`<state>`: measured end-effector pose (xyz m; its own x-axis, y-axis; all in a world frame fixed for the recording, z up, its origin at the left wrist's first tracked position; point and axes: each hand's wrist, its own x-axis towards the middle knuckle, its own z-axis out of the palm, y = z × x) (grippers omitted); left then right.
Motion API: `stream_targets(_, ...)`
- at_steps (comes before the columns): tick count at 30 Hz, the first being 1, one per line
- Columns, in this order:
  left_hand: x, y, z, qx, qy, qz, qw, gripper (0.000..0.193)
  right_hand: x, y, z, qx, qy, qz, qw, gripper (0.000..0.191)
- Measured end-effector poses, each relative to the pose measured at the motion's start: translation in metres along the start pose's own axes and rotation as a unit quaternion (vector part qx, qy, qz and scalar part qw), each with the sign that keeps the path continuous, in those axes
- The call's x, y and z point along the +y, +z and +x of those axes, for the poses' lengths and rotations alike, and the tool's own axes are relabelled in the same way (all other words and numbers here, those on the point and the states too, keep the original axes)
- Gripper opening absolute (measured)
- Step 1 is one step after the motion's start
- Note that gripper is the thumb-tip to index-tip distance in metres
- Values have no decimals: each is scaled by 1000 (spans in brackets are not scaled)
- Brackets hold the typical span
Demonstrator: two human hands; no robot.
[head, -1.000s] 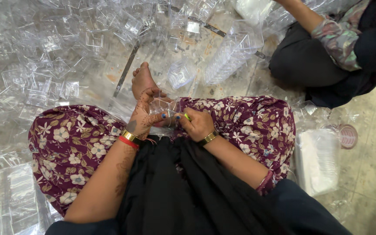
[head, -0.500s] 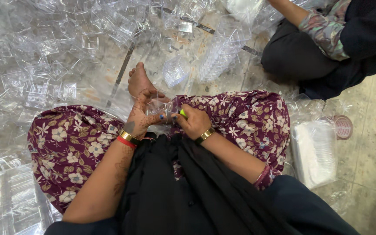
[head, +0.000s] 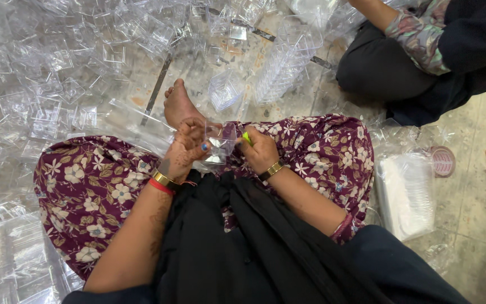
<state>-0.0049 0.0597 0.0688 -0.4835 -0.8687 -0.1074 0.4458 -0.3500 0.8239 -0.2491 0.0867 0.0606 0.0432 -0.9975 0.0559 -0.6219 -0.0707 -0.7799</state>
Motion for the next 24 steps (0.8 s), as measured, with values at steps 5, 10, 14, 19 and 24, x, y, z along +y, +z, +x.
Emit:
stream_targets(5, 6, -1, 5, -23, 13, 26, 999, 72, -3, 2, 2, -49, -34, -35, 998, 76)
stream_targets(10, 11, 1, 7, -22, -4, 8, 1000, 74, -2, 4, 4, -48, -31, -39, 998, 82)
stream_targets(14, 14, -4, 7, -37, -1, 21, 999, 72, 2, 7, 6, -53, -38, -72, 995, 81)
stream_targets(19, 10, -8, 10, -46, 12, 6, 999, 66, 6, 13, 6, -25, -38, -70, 996, 76)
stream_targets(24, 6, -8, 11, -56, 32, -4, 998, 61, 9, 9, 6, -42, -39, -20, 998, 73)
